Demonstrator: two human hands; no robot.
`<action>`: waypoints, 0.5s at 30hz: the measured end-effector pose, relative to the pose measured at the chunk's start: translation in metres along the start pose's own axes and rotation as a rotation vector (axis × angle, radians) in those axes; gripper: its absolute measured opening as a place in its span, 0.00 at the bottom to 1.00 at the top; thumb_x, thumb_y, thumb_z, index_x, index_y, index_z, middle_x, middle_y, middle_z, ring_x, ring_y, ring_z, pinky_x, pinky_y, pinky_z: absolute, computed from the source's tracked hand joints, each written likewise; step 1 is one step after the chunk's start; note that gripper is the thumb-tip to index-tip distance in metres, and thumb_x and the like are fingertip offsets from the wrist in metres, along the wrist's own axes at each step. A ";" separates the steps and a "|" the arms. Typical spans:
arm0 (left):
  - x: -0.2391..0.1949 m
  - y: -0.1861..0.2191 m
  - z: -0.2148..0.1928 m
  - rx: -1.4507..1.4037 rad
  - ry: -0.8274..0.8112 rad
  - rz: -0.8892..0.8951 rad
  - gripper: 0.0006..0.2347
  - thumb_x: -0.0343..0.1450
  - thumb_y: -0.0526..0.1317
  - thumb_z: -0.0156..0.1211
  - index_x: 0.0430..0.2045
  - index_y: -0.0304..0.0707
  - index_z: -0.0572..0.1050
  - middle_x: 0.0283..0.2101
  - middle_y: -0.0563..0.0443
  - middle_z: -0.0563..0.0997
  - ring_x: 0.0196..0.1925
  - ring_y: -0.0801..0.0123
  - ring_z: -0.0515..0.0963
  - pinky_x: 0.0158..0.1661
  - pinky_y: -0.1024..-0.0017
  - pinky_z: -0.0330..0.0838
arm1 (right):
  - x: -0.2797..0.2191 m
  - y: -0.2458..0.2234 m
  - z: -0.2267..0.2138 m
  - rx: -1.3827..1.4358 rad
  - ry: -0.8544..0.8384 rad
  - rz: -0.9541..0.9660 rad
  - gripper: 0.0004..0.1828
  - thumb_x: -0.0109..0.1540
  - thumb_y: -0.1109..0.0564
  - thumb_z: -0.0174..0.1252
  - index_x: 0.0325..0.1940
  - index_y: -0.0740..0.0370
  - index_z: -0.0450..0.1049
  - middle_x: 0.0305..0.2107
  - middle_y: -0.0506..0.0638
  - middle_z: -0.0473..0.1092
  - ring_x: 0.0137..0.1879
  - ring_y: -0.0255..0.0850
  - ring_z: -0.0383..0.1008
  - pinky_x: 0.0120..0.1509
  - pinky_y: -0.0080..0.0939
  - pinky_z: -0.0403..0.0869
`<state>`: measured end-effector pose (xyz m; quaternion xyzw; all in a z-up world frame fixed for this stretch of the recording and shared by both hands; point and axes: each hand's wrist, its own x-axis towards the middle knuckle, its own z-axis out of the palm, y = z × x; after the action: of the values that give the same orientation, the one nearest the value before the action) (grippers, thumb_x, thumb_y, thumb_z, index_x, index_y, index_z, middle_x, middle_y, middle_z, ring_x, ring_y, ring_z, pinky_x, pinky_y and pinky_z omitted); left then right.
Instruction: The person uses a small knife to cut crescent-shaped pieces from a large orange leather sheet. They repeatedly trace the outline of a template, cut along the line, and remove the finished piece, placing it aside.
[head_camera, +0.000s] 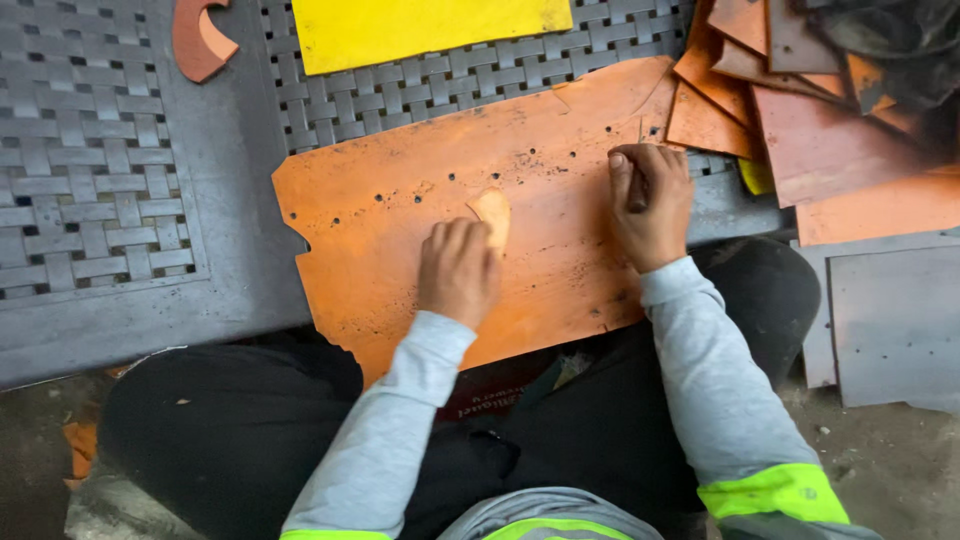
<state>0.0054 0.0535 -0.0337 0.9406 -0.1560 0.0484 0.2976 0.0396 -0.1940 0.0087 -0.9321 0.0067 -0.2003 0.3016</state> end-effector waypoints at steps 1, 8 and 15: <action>-0.004 -0.008 -0.007 -0.021 0.053 0.002 0.13 0.70 0.34 0.63 0.47 0.33 0.74 0.49 0.38 0.78 0.53 0.46 0.76 0.57 0.53 0.71 | 0.001 0.004 0.003 -0.067 0.006 -0.015 0.03 0.71 0.57 0.60 0.46 0.57 0.77 0.40 0.55 0.74 0.53 0.55 0.72 0.56 0.54 0.68; -0.024 -0.031 -0.044 -0.049 0.073 -0.077 0.12 0.68 0.36 0.65 0.43 0.31 0.75 0.49 0.35 0.77 0.53 0.41 0.74 0.56 0.50 0.69 | -0.001 0.017 0.018 -0.077 0.033 0.078 0.07 0.68 0.55 0.60 0.50 0.55 0.77 0.48 0.56 0.71 0.61 0.56 0.66 0.64 0.57 0.63; -0.013 0.042 0.032 0.295 -0.101 0.108 0.28 0.68 0.44 0.62 0.63 0.30 0.66 0.70 0.38 0.65 0.73 0.49 0.61 0.70 0.44 0.51 | -0.013 -0.006 0.037 -0.006 -0.148 -0.292 0.14 0.63 0.59 0.60 0.53 0.56 0.75 0.52 0.58 0.68 0.65 0.57 0.64 0.66 0.58 0.62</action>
<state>-0.0207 0.0058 -0.0394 0.9656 -0.2123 0.0393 0.1448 0.0410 -0.1665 -0.0196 -0.9363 -0.1505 -0.1730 0.2659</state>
